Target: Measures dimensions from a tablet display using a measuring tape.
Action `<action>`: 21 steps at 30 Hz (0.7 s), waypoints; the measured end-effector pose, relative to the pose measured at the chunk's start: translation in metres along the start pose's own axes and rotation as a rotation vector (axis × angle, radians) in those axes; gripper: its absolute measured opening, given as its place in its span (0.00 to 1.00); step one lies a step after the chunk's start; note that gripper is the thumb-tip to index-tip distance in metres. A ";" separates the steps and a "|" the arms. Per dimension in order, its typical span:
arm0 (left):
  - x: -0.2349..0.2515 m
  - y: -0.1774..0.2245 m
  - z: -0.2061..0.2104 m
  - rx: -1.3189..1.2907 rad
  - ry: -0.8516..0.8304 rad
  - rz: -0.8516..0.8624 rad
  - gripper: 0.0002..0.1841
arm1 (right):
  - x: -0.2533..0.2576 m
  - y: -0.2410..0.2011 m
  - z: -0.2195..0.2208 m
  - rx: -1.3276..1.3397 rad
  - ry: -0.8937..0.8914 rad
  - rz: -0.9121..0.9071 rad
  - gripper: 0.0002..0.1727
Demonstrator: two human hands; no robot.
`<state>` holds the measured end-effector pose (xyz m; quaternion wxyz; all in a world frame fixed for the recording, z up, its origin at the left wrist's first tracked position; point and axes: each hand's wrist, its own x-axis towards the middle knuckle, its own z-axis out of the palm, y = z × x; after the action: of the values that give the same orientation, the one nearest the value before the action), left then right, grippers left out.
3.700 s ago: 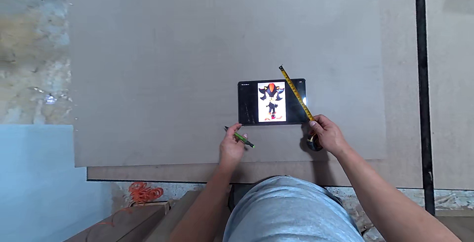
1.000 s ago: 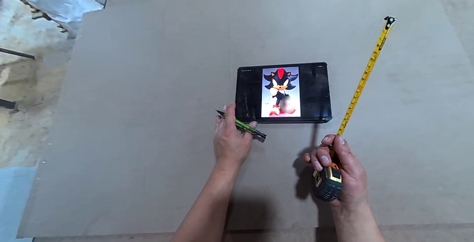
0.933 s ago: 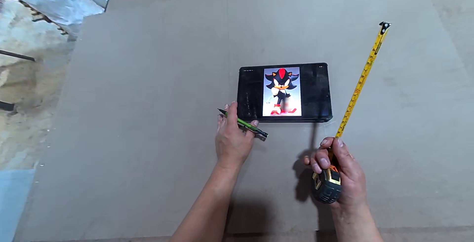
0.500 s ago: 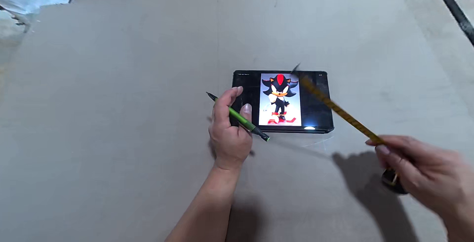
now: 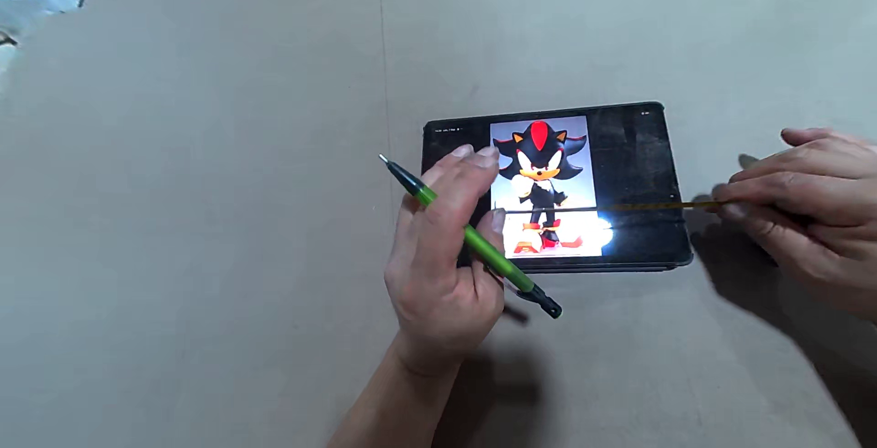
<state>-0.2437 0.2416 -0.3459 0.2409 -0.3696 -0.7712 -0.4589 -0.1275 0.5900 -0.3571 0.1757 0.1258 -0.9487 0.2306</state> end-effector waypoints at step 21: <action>-0.008 0.008 -0.005 -0.004 -0.144 0.011 0.15 | -0.009 -0.019 -0.004 -0.120 -0.057 0.094 0.25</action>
<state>-0.2328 0.2368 -0.3450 0.1865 -0.4063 -0.7837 -0.4312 -0.1115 0.5768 -0.3495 0.1451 0.0769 -0.9703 0.1777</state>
